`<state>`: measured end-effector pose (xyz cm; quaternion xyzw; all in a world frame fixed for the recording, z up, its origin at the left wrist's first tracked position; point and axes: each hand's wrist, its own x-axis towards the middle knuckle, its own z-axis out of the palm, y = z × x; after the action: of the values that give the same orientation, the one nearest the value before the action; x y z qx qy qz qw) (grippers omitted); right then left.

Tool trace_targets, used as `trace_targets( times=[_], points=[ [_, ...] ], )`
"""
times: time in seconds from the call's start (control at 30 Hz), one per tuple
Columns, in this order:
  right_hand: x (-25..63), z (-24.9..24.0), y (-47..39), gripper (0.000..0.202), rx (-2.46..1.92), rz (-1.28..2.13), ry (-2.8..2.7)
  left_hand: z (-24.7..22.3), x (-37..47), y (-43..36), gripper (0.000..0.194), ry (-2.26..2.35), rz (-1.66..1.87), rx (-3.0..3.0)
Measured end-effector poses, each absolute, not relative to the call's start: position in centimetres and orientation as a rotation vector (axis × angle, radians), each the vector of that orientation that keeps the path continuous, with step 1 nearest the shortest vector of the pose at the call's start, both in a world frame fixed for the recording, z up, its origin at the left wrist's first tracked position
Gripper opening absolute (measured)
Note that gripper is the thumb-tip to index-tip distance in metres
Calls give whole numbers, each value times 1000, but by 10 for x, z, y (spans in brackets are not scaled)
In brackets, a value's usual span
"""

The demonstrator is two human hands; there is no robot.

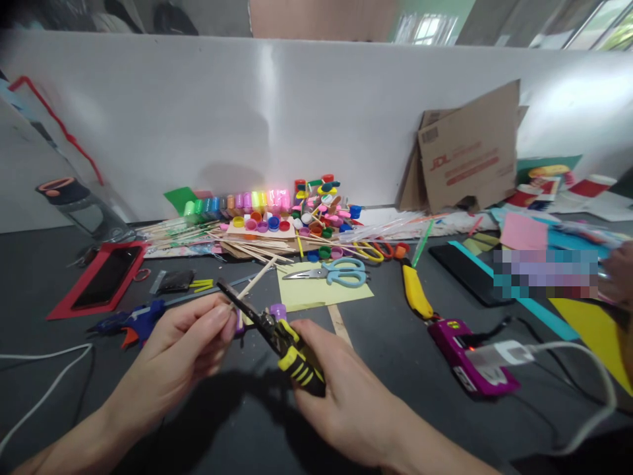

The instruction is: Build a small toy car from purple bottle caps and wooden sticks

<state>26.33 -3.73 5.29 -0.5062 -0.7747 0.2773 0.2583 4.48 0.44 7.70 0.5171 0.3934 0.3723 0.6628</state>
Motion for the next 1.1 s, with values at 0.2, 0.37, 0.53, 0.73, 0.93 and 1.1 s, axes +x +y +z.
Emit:
trace_targets(
  times=[0.2,0.37,0.53,0.73,0.93,1.1],
  points=[
    [270,62,-37,52,-1377,775,-2125,78,42,5,39,958,901,1321],
    [304,48,-31,54,-1665,629,-2039,86,35,3,37,1032,1015,1682],
    [330,17,-4,44,-1862,210,-2287,91,34,0,28,1058,1065,2076],
    [325,12,7,39,-1783,61,-2366,92,36,-1,17,1020,1146,2441],
    [281,84,-19,31,-1028,-504,-2132,86,36,0,15,1022,1119,2703],
    [250,100,1,17,-754,-414,-2281,83,36,-3,18,982,1065,2758]
  ],
)
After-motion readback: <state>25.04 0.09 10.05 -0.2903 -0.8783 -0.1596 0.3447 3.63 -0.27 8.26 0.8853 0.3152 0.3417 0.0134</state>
